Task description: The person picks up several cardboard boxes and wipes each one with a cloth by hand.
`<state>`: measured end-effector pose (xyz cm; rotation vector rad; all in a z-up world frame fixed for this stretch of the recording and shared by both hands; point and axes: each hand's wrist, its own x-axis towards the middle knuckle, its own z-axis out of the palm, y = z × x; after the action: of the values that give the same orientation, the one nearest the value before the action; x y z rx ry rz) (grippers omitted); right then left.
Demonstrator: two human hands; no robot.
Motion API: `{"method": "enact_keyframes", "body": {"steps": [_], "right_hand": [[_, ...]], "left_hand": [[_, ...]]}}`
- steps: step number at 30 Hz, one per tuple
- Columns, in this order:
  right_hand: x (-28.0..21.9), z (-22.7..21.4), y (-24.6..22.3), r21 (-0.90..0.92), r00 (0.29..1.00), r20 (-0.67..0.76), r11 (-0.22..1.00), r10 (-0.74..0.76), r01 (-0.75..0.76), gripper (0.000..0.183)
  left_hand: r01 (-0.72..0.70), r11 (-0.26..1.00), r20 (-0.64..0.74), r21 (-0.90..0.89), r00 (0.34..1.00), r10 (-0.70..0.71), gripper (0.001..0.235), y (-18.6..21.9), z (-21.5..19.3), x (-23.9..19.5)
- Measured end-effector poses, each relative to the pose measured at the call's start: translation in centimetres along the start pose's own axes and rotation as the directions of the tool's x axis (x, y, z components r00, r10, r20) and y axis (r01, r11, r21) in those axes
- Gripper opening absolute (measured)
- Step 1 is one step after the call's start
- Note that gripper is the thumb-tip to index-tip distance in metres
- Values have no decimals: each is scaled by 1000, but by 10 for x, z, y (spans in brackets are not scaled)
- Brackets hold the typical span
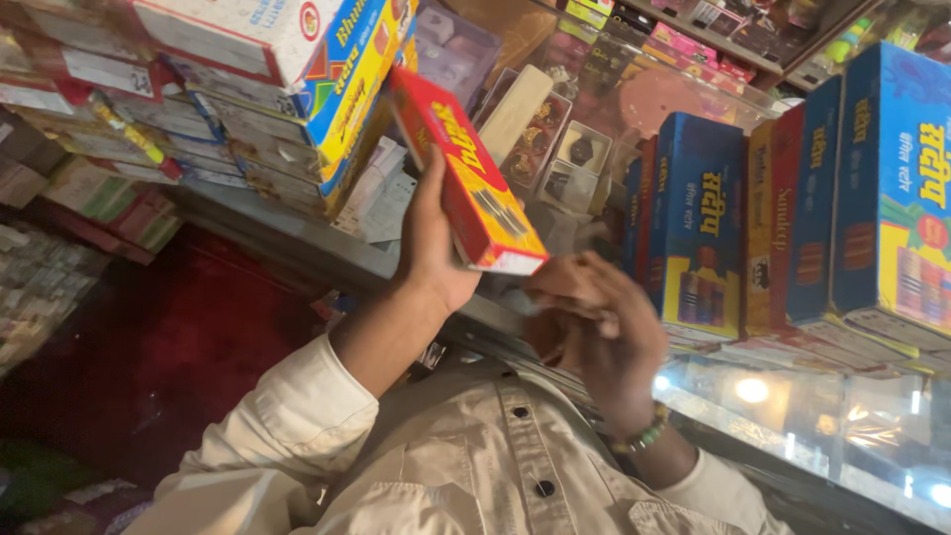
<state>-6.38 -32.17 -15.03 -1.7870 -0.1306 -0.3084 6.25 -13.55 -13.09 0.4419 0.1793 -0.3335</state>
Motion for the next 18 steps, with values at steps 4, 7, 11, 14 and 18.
{"method": "enact_keyframes", "body": {"steps": [4,7,11,14,18], "right_hand": [[-9,10,-15,-50,960,-92,964,-265,262,49],[10,33,-22,-152,967,144,961,-209,230,68],[44,49,-41,184,934,315,976,-171,116,66],[51,58,-46,388,914,313,913,-259,126,73],[66,62,-29,537,967,233,843,-106,-37,59]], "left_hand": [[-36,987,6,158,999,36,63,-19,-23,1],[-55,980,96,190,995,37,52,-46,-58,17],[-570,314,527,759,822,217,33,-56,-91,51],[-631,213,581,746,773,254,41,-42,-84,32],[-520,569,416,637,854,313,58,-25,-40,-21]]}}
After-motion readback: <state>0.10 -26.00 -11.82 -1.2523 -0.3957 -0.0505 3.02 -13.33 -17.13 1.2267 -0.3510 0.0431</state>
